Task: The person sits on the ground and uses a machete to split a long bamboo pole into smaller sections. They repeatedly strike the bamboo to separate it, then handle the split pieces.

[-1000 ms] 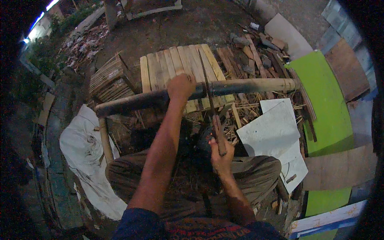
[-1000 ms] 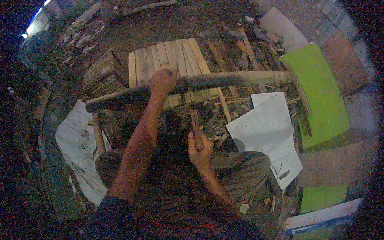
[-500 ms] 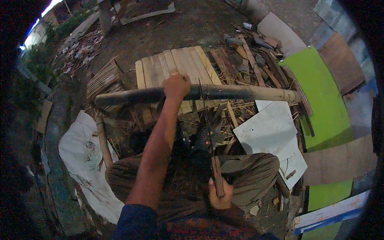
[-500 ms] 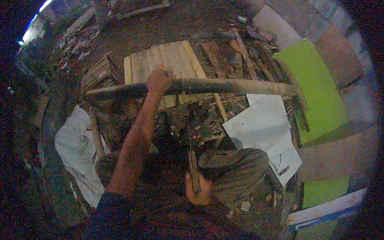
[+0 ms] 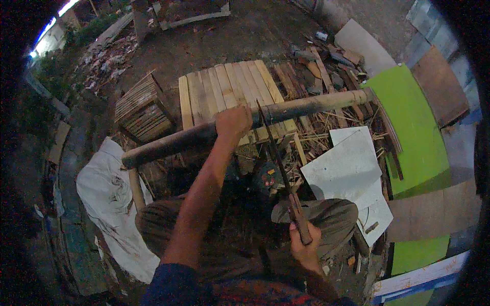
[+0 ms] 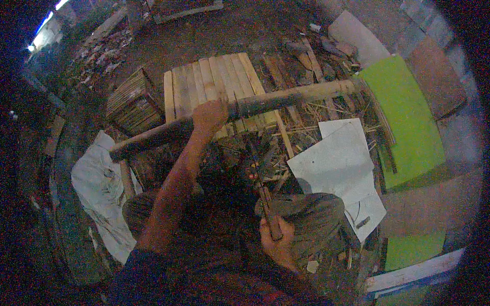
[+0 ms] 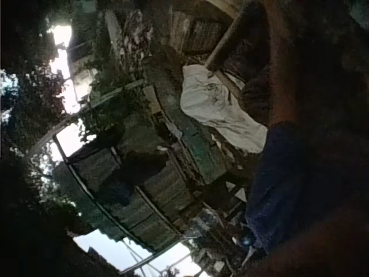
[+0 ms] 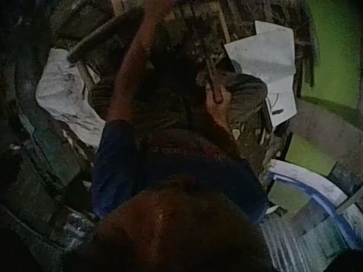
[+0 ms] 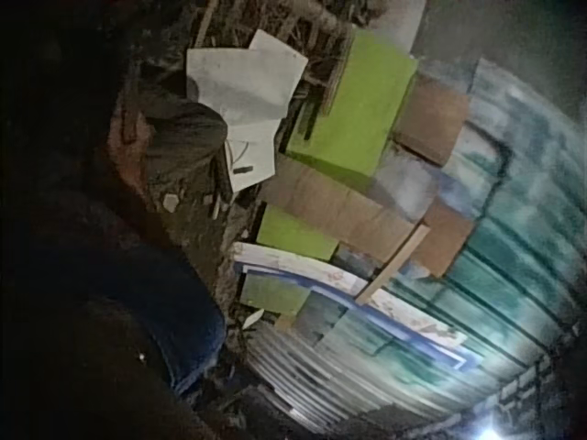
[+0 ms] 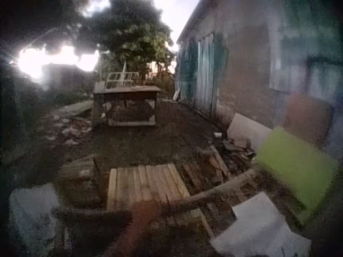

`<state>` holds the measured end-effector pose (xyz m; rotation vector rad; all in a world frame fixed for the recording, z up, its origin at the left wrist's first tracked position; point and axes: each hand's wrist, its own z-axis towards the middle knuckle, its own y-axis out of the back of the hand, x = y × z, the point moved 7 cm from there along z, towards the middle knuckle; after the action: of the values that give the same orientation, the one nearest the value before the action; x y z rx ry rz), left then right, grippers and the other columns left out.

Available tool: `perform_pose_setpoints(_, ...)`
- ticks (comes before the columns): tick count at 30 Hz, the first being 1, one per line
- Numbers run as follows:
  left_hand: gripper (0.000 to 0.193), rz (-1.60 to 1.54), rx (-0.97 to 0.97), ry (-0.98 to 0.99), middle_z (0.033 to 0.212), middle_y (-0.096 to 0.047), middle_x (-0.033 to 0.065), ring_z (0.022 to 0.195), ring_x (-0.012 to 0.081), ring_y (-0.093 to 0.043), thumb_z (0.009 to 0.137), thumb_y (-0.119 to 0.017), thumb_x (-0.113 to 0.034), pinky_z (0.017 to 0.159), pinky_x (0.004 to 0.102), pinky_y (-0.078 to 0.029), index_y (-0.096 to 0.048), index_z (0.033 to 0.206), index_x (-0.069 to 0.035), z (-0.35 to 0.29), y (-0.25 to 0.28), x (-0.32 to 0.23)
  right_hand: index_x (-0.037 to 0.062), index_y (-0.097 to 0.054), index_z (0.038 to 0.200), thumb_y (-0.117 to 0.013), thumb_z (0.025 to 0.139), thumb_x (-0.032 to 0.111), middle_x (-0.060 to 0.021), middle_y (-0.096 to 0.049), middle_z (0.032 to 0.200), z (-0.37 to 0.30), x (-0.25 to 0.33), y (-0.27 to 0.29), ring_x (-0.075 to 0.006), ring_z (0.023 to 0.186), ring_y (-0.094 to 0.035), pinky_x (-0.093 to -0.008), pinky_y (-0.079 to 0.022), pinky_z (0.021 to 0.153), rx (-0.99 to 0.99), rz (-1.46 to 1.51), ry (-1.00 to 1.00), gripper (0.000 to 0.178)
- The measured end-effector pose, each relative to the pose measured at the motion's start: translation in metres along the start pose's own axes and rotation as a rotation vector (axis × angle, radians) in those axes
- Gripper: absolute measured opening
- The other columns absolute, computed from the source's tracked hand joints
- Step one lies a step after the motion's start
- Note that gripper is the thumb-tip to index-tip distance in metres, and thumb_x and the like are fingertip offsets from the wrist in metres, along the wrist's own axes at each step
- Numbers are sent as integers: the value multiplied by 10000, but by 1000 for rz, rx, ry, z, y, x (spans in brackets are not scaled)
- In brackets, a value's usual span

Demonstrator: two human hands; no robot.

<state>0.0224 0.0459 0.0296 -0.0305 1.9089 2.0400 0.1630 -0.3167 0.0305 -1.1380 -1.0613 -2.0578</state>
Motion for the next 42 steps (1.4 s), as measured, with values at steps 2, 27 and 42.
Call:
perform_pose_setpoints(2,546,-15,-20,-24,837,-713,226,789,403,-702,995,-385,-412,756,525,-543,-732,849,-17,2,-4,-1,18,-642,848,-687,902,115,8,-549,652,10,0,0,-74,577,-474,-288,-373,516,16,40,-60,120)
perform_pose_setpoints(27,449,17,-71,-94,805,-704,221,739,405,-700,947,-453,-387,707,512,-558,-726,863,-41,10,-8,9,23,-669,948,-665,913,161,-100,-627,699,103,-12,-82,-182,628,-602,-350,-473,582,119,112,-69,142)
perform_pose_setpoints(42,463,-40,-29,-36,781,-701,224,751,419,-692,933,-444,-371,798,518,-537,-738,838,-27,9,-11,7,3,-653,918,-644,941,151,-21,-589,665,79,-12,-90,-95,572,-511,-290,-402,520,114,182,-235,150)
